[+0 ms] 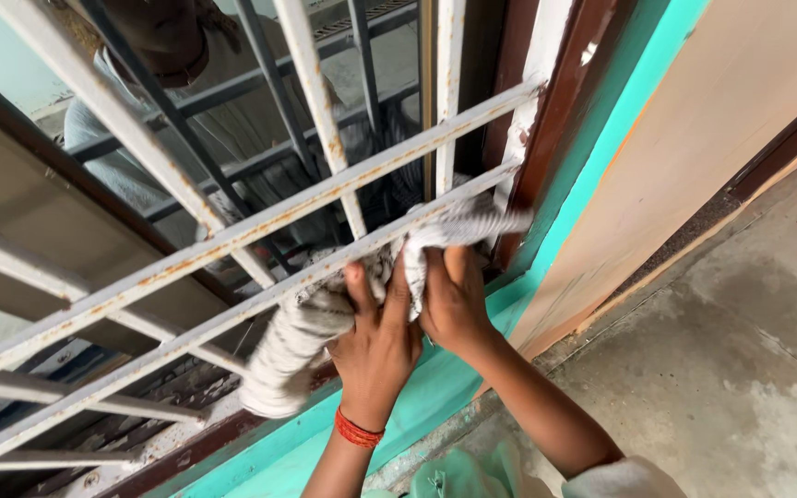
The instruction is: The person wipes down the bars and frame of a window using a cloth.
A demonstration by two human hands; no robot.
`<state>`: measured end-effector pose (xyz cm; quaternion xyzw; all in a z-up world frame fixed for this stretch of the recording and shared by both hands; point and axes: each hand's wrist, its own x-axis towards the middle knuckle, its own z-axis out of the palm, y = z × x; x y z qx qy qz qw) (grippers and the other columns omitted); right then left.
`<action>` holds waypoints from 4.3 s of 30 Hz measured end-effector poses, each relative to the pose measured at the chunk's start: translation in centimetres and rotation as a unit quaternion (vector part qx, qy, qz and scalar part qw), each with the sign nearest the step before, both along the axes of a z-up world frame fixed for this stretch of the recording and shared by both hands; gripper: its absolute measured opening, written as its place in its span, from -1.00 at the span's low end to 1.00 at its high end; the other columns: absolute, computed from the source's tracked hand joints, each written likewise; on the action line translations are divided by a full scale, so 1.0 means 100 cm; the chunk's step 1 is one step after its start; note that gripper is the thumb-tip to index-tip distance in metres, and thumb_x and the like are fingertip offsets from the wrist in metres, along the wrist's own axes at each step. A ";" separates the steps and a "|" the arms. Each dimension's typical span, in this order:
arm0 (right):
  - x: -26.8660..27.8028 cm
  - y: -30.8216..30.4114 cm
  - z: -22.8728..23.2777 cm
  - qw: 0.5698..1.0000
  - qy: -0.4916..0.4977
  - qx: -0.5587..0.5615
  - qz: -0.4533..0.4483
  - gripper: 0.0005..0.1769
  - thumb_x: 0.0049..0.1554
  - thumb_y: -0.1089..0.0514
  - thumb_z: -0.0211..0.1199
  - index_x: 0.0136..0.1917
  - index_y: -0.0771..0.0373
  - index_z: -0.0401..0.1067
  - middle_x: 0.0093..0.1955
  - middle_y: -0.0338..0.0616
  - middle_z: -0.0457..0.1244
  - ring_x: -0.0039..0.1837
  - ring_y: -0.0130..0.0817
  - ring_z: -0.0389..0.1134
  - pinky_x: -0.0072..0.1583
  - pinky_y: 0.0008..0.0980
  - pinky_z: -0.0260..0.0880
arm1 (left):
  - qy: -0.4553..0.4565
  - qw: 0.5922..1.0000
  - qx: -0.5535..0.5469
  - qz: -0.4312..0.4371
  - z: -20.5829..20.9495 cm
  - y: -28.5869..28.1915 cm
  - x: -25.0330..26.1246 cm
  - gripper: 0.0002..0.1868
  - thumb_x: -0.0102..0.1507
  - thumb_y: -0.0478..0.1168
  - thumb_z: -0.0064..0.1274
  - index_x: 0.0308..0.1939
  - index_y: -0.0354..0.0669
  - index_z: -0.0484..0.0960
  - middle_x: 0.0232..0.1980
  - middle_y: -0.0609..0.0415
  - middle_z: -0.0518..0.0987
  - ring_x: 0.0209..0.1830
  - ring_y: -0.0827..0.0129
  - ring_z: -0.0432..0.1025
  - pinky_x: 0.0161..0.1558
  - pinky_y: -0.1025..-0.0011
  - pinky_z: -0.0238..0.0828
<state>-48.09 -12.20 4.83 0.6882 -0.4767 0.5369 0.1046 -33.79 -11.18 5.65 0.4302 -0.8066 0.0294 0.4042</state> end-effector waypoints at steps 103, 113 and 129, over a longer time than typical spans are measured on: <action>0.445 0.082 0.009 0.950 0.082 -0.011 0.300 -0.64 0.24 0.21 0.12 0.26 0.34 0.47 0.42 -0.01 0.25 0.55 0.08 0.15 0.50 0.12 0.14 | 0.179 0.966 0.035 0.184 -0.054 0.102 0.427 -0.40 0.35 -0.04 -0.04 0.42 -0.21 0.30 0.41 -0.15 0.39 0.48 -0.02 0.26 0.46 0.05 0.12; 0.392 0.100 0.000 0.954 0.011 0.018 0.299 -0.65 0.17 0.19 0.07 0.16 0.32 0.52 0.24 -0.04 0.34 0.27 -0.03 0.31 0.30 -0.09 0.27 | 0.099 0.975 0.016 0.198 -0.060 0.144 0.358 -0.21 0.24 -0.18 -0.04 0.47 -0.53 0.09 0.54 -0.42 0.09 0.59 -0.35 -0.08 0.50 -0.20 -0.26; 0.270 0.041 0.046 0.974 -0.132 -0.176 0.060 -0.75 0.25 0.19 0.27 0.16 0.25 0.32 0.23 -0.03 0.12 0.26 -0.18 0.16 0.25 -0.28 0.21 | 0.159 0.939 -0.227 0.203 0.050 0.053 0.306 -0.76 0.45 0.03 0.09 0.19 0.33 0.67 0.64 0.06 -0.14 0.70 -0.04 -0.40 0.67 -0.12 -0.54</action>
